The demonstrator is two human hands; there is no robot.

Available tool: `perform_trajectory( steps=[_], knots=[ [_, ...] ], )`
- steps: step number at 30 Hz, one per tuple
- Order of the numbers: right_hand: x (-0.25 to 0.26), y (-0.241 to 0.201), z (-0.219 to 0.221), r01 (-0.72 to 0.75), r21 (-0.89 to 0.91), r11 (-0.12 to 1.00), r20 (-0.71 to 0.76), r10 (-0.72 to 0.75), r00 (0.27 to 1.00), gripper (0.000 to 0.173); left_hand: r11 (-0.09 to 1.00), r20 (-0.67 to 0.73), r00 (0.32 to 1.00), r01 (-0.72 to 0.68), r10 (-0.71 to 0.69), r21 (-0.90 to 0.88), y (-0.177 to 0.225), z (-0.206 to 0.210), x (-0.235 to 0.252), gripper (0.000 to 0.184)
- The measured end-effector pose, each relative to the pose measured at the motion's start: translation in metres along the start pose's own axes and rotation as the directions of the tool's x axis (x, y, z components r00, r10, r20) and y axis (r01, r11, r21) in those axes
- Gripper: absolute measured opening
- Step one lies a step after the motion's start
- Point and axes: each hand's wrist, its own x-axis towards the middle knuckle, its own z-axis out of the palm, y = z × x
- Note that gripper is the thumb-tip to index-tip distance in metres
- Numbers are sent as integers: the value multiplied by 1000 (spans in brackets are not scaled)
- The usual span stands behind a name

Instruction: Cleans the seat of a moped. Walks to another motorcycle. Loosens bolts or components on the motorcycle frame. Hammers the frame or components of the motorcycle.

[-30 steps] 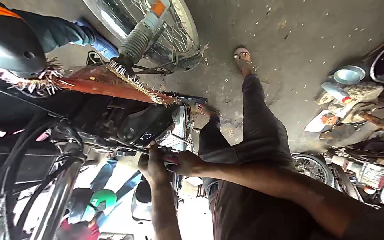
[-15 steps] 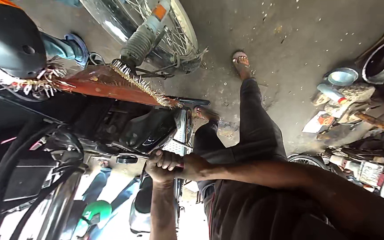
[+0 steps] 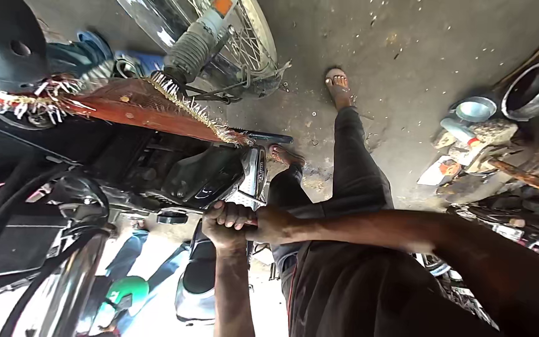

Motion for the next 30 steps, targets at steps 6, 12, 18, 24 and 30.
perform_trajectory(
  steps=[6,12,18,24,30],
  knots=[
    [-6,-21,-43,-51,-99,994,128,63,990,35,997,-89,993,-75,74,-11,-3,25,16,47],
    [7,11,-4,208,-7,978,95,-206,974,35,983,37,993,107,-114,152,11,-22,1,36],
    [6,6,17,170,-49,984,42,-168,985,33,962,183,977,58,-109,266,22,-40,1,33],
    [13,13,34,243,173,955,11,-248,969,22,944,193,978,15,-83,329,27,-49,-3,24],
    [34,14,54,303,225,926,1,-311,950,40,954,237,965,37,-111,297,34,-68,-3,25]
  ],
)
